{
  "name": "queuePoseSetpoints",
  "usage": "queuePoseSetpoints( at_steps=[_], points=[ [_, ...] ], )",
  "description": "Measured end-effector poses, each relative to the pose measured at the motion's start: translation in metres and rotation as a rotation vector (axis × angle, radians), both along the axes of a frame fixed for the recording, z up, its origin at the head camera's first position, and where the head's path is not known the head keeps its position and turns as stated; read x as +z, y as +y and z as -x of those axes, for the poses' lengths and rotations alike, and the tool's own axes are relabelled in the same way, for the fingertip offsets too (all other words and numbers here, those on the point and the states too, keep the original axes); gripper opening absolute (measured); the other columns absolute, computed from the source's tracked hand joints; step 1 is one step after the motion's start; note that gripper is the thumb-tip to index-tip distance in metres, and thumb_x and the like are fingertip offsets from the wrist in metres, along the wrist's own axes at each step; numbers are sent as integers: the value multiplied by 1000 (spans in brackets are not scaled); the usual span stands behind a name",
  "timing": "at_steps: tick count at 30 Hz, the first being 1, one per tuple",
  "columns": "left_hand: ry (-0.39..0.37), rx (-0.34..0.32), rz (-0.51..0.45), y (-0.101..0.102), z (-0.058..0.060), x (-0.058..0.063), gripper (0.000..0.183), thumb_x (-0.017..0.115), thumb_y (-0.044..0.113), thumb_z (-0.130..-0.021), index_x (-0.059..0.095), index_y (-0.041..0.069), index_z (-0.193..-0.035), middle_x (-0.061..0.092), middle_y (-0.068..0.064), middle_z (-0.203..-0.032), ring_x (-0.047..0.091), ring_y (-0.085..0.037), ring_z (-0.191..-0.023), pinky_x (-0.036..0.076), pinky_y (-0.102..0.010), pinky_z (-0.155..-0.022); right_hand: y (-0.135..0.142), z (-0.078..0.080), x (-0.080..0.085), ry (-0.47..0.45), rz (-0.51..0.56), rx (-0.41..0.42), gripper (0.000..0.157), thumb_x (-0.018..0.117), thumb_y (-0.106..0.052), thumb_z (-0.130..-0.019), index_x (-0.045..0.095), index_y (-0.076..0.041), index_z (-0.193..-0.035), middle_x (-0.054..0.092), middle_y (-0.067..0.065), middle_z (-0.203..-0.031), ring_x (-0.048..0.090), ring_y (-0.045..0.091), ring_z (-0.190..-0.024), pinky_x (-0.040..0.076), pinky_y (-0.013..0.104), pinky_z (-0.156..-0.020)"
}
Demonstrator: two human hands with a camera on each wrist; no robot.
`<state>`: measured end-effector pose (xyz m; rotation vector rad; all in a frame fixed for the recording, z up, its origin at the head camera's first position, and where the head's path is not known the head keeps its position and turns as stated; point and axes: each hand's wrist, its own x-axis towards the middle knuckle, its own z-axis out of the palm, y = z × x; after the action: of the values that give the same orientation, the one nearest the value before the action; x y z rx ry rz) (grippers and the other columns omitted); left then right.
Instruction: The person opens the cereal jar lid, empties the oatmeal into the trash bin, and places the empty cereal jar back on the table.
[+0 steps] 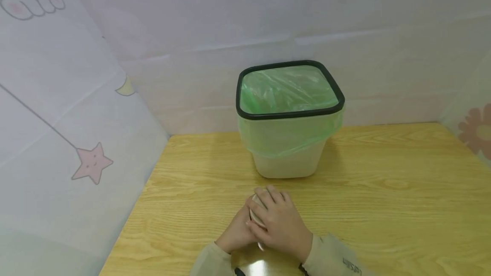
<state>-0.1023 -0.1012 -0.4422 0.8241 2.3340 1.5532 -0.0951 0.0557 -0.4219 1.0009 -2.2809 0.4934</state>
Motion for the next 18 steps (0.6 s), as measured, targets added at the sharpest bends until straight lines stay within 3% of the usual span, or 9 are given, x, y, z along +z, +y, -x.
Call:
queuePoseSetpoints(
  at_steps=[5, 10, 13, 18],
  points=[
    [-3, 24, 2, -1, -2, -2, 91, 78, 16, -82, 20, 2, -151, 38, -13, -149, 46, -29, -129, 39, -37, -105, 2, -7, 13, -201, -11, -10, 54, 58, -48, -93, 59, -11, -131, 55, 14, -132, 52, 39, -117, 46, 58, -85],
    [-38, 60, -11, 0, -4, -2, 101, 80, 13, -79, 12, 4, -154, 35, -16, -151, 42, -33, -132, 36, -41, -107, -3, -15, 21, -295, -40, -149, 61, 55, -52, -93, 57, -7, -135, 49, 24, -137, 47, 50, -121, 40, 70, -89],
    [-58, 65, -29, -1, -5, -3, 101, 80, 10, -79, 13, 0, -153, 37, -20, -149, 44, -37, -130, 38, -41, -105, -9, -18, 18, -261, -56, -227, 61, 55, -53, -93, 59, -6, -132, 52, 27, -134, 50, 50, -117, 41, 71, -86],
    [-27, 62, 16, -3, -6, -3, 99, 79, 12, -80, 12, -6, -151, 37, -23, -148, 45, -38, -128, 39, -40, -104, -14, -16, 9, -119, -55, -258, 55, 56, -49, -92, 64, -5, -124, 58, 27, -122, 58, 46, -104, 50, 60, -78]
  ],
)
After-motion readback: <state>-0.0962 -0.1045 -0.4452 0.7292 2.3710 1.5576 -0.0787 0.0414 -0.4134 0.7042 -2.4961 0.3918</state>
